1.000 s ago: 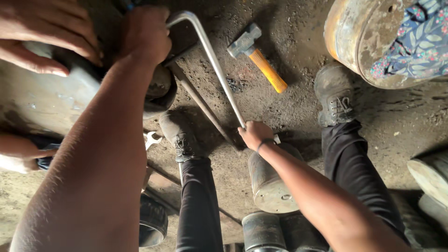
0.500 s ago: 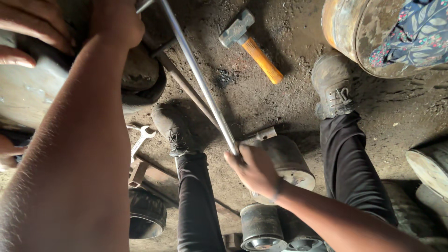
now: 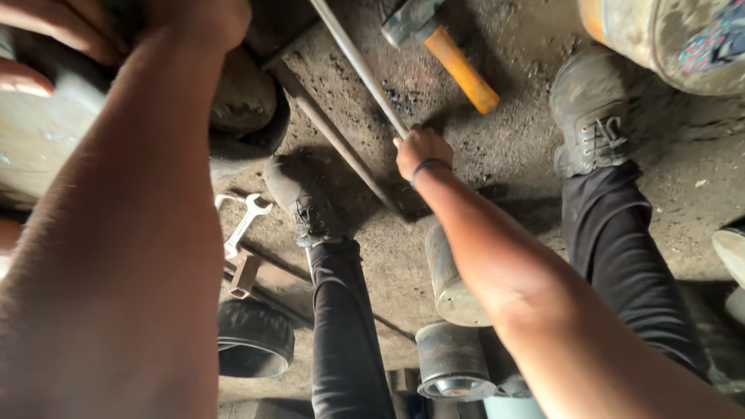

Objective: The person uses a long metal rod to apply force to a bolt on a cylindrical metal component. They then use a wrench to loosen and remove the bolt, separating the component into two parts. The person continues to manipulate the parts and tools on the ground.

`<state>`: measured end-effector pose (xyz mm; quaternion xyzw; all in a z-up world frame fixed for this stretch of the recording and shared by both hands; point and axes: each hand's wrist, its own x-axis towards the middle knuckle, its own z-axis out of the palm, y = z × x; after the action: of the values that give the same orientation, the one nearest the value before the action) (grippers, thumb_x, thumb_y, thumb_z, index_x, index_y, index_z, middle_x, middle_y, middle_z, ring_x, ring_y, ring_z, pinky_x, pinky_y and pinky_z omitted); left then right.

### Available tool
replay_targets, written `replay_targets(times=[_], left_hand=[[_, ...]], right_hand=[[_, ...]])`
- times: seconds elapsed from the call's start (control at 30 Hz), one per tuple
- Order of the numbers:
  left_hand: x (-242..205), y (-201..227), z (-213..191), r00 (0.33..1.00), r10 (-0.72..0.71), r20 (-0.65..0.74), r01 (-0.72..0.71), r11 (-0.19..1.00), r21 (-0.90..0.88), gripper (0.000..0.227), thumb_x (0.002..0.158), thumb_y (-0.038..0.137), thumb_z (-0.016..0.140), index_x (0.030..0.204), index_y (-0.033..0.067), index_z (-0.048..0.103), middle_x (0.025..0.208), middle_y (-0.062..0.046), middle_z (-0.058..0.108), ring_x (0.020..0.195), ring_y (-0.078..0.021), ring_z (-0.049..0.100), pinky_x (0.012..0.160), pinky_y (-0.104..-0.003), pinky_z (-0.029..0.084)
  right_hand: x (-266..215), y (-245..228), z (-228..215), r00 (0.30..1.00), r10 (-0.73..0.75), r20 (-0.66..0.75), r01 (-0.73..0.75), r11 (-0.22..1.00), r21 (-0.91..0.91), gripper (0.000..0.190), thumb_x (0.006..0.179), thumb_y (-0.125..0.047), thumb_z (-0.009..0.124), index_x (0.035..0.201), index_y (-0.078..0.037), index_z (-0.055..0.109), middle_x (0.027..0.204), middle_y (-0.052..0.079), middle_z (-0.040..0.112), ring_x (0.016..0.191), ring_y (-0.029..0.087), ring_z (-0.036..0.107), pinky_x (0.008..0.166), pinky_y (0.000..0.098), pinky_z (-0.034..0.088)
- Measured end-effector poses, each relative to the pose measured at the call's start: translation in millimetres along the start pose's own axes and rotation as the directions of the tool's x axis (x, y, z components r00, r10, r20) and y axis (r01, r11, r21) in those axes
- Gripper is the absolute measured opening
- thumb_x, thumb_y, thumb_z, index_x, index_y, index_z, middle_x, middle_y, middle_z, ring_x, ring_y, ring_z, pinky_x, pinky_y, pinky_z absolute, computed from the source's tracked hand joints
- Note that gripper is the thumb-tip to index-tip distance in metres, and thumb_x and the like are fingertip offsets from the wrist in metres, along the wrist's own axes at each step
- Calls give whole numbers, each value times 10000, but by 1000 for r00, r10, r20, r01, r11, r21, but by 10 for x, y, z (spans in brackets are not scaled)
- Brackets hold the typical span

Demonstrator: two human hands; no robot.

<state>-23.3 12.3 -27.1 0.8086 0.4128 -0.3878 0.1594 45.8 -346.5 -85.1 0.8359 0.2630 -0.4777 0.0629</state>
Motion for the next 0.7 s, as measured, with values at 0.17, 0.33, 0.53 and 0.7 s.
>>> replay_targets(times=[0.17, 0.33, 0.53, 0.7], left_hand=[[-445, 355, -359, 981, -189, 31, 192, 966, -171, 352, 1037, 287, 559, 1287, 47, 621, 1200, -256, 657, 1089, -430, 645, 901, -553, 516], [-354, 291, -277, 999, -33, -38, 29, 993, -117, 306, 1009, 215, 588, 1248, 40, 661, 1197, -250, 669, 1083, -422, 653, 883, -538, 531], [24, -25, 6, 998, 20, -55, -21, 1000, -21, 267, 1061, 216, 596, 1210, 14, 689, 1112, -270, 706, 989, -430, 690, 820, -539, 551], [-3, -49, -29, 982, 88, -169, -95, 995, -34, 256, 961, 162, 677, 1186, 41, 702, 1095, -268, 699, 954, -456, 675, 753, -548, 550]], right_hand=[[-283, 287, -66, 990, -120, 73, 113, 989, 95, 386, 981, -461, 609, 970, -96, 734, 812, 128, 727, 723, 328, 699, 646, 488, 533], [-877, 312, -425, 949, -224, 221, 184, 965, 187, 389, 945, -437, 639, 829, -77, 729, 583, 95, 668, 459, 215, 617, 456, 416, 504], [-1693, 388, -1311, 734, -486, 474, 176, 811, 558, 441, 926, -398, 650, 630, -78, 581, 482, 19, 511, 382, 139, 457, 389, 374, 393], [-1921, 161, -1387, 615, -768, -179, 787, 583, 202, 330, 957, -325, 663, 702, -116, 634, 576, 30, 541, 501, 164, 502, 428, 331, 404]])
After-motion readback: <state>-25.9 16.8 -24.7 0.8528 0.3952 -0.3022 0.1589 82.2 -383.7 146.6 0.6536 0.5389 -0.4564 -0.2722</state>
